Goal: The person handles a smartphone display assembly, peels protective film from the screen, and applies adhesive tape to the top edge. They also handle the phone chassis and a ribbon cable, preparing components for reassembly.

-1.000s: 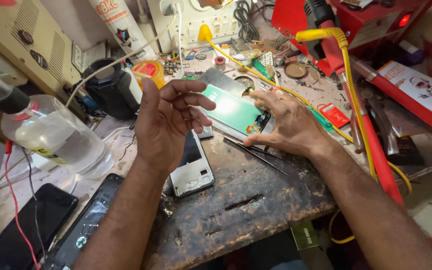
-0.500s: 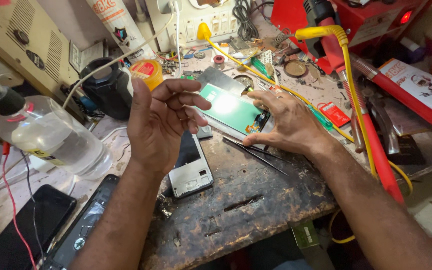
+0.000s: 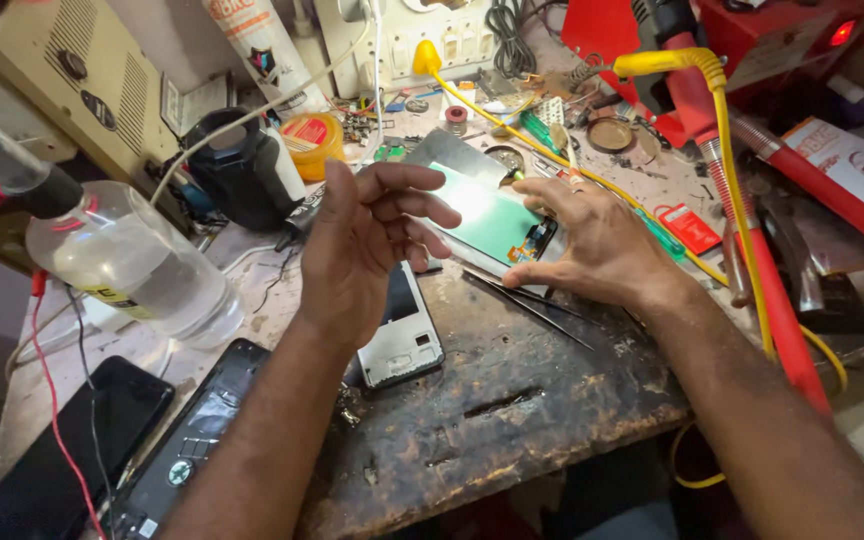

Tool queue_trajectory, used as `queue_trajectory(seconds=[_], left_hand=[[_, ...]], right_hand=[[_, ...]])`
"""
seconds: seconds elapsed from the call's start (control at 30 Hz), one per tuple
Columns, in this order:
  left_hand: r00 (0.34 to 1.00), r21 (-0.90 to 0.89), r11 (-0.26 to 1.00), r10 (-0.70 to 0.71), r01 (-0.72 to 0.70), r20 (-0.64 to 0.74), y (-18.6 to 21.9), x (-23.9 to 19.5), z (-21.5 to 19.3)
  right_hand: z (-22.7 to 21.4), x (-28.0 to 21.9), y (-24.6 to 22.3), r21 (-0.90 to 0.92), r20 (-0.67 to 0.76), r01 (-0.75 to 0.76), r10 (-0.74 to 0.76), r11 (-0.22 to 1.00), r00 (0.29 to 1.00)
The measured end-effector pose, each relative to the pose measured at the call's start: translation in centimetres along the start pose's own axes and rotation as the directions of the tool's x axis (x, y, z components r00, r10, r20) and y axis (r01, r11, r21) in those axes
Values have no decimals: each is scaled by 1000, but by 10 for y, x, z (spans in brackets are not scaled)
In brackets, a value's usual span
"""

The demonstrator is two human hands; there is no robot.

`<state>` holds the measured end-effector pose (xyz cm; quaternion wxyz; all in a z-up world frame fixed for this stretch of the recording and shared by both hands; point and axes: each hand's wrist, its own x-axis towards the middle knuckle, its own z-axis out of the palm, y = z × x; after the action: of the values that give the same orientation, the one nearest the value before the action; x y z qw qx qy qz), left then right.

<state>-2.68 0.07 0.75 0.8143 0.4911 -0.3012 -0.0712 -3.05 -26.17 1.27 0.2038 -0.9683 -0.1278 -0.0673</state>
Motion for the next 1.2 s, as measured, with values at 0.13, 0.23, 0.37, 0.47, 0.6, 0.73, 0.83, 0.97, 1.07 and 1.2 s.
queue_trajectory(seconds=[0.13, 0.23, 0.37, 0.47, 0.6, 0.73, 0.83, 0.97, 1.07, 1.2], left_hand=[[999, 24, 1000, -17, 17, -35, -5, 1, -2], [996, 71, 997, -31, 38, -86, -7, 1, -7], [969, 115, 990, -50, 80, -242, -16, 4, -10], [920, 139, 984, -52, 114, -390, -14, 9, -9], [889, 757, 619, 202, 208, -410, -3, 6, 3], [945, 955, 120, 152, 273, -289, 7, 1, 20], [982, 987, 7, 98, 163, -163, 9, 0, 30], [975, 987, 102, 171, 125, -141, 6, 1, 27], [964, 975, 172, 197, 143, -177, 2, 3, 24], [932, 913, 369, 237, 174, -273, -2, 3, 27]], right_hand=[[0, -5, 1, -26, -114, 169, -171, 985, 979], [3, -6, 2, -21, -109, 148, -150, 989, 983], [4, -6, 2, -87, -143, 215, -226, 973, 964], [3, -7, 1, -47, -121, 192, -196, 980, 973], [4, -7, -1, -89, -206, 339, -350, 937, 914], [8, -12, -7, -180, -219, 267, -303, 947, 927], [7, -11, -8, -196, -202, 222, -261, 955, 944], [8, -9, -9, -92, -121, 81, -92, 992, 988], [7, -6, -10, 41, -157, 92, -84, 995, 984], [4, -2, -14, 73, -52, -78, 82, 994, 995]])
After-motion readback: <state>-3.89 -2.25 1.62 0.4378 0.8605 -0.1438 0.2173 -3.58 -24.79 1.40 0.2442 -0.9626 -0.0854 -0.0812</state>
